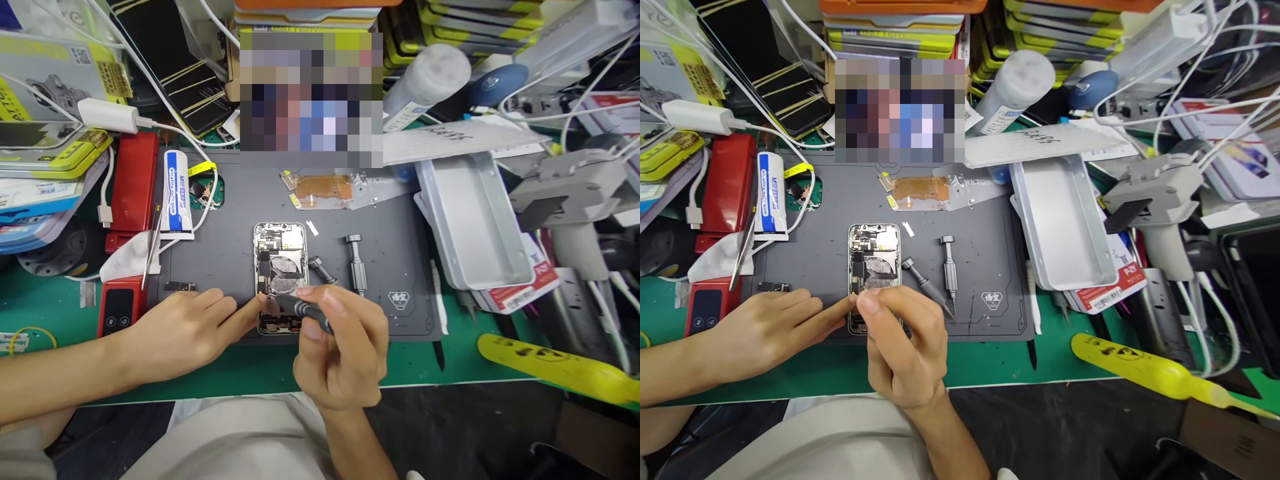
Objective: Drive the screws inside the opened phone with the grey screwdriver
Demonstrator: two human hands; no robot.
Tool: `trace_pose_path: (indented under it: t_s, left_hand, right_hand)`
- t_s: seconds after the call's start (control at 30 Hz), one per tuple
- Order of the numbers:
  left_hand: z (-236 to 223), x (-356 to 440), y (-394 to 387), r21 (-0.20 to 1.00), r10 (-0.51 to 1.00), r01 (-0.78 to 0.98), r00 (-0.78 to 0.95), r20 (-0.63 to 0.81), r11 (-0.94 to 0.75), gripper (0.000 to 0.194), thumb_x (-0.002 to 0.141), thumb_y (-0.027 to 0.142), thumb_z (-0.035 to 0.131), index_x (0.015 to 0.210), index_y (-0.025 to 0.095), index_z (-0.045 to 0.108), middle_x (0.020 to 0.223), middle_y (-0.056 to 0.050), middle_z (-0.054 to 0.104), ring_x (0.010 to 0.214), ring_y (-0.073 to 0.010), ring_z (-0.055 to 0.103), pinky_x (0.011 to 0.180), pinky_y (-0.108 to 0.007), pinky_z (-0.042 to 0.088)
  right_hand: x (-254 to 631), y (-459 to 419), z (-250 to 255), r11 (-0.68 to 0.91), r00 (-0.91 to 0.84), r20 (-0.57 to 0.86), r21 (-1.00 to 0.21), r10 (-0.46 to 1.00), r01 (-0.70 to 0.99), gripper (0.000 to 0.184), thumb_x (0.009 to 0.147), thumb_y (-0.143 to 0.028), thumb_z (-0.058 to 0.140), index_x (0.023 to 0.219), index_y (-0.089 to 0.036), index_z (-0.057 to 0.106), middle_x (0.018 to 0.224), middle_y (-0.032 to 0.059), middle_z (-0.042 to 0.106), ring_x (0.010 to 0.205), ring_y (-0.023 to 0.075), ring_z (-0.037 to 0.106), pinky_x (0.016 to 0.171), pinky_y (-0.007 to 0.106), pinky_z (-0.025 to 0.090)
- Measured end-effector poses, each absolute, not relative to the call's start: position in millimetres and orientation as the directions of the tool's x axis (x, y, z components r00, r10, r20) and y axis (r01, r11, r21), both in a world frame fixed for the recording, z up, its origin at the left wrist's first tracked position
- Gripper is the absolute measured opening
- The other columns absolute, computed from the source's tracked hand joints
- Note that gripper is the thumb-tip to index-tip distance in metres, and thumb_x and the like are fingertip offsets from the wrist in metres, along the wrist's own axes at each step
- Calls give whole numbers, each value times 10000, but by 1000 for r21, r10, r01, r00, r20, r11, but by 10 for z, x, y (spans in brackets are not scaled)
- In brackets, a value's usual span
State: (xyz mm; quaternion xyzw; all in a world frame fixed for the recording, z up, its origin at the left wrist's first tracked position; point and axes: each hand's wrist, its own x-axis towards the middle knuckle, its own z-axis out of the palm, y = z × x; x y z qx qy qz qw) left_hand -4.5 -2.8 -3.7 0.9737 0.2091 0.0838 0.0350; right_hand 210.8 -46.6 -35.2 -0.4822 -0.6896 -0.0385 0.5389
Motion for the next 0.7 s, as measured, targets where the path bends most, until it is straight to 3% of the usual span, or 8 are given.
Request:
trace_pose_path:
  t_s: [0.3,0.7]
  left_hand:
    - [-44,-3,-70,0,412,420,891,192,-908,362,1124,210,515,1440,34,522,722,40,531,636,-160,559,485,-340,363]
    - [-3,5,-93,-70,377,394,909,180,-916,379,1063,146,566,1407,-13,552,724,34,528,612,-153,542,432,-315,415]
  right_hand:
    - [2119,-493,-362,527,36,795,-435,606,730,502,1047,-112,551,1538,-206,595,1007,85,686,897,199,735,770,362,663]
    - [2145,-517,-387,480,71,790,-438,609,760,507,1046,-127,565,1540,-237,598,1027,84,705,879,190,736,737,357,674]
